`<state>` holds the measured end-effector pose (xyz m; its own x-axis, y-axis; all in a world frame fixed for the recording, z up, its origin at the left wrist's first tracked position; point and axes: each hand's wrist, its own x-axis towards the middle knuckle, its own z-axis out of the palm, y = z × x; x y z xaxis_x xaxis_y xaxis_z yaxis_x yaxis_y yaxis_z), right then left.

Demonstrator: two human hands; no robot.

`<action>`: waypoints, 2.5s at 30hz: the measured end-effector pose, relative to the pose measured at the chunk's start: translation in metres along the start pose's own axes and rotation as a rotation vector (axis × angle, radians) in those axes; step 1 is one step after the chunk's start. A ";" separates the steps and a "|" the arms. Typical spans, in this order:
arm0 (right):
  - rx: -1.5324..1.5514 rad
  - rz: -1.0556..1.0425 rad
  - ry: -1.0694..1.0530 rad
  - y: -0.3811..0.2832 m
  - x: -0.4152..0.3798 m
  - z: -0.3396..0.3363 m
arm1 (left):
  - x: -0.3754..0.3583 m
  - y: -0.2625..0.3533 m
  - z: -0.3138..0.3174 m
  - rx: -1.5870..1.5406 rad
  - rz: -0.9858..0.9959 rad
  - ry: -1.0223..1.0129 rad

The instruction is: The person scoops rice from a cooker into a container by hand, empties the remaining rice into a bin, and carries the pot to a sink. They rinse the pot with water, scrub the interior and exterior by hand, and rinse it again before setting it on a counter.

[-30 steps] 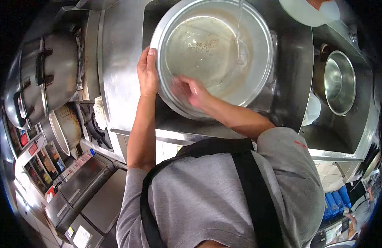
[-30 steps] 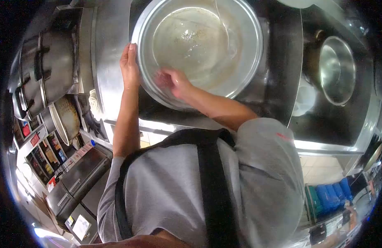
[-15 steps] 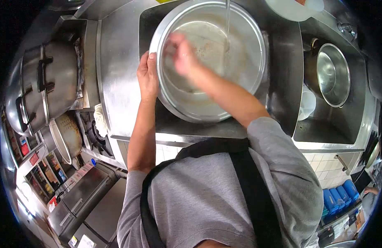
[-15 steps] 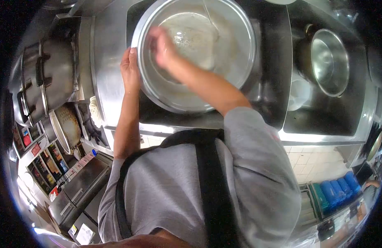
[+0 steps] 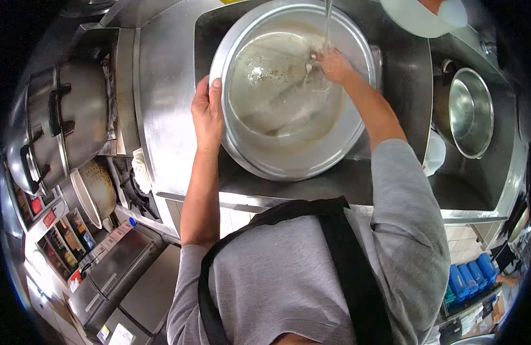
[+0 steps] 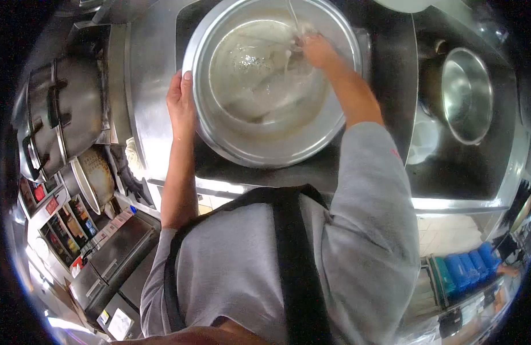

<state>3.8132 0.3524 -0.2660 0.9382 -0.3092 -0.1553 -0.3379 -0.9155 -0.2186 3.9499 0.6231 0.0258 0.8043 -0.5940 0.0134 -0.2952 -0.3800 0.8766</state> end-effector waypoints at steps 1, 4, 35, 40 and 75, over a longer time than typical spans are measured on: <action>0.125 0.071 0.039 -0.010 -0.008 0.000 | -0.001 -0.003 -0.002 0.007 -0.004 0.004; 0.560 0.445 0.179 -0.053 -0.064 0.030 | 0.001 -0.007 -0.002 0.007 -0.022 -0.014; 1.961 0.130 -0.157 -0.271 -0.019 -0.100 | -0.011 0.002 0.001 0.010 -0.042 -0.031; 1.879 0.226 0.807 -0.158 -0.013 -0.183 | -0.024 0.039 0.011 0.034 0.000 -0.074; 1.264 0.731 0.542 -0.018 -0.142 -0.076 | -0.085 0.125 -0.019 -0.142 0.358 -0.233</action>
<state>3.6913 0.3931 -0.1666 0.3676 -0.8824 -0.2935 -0.2963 0.1881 -0.9364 3.8547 0.6399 0.1435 0.5218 -0.8206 0.2332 -0.4470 -0.0303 0.8940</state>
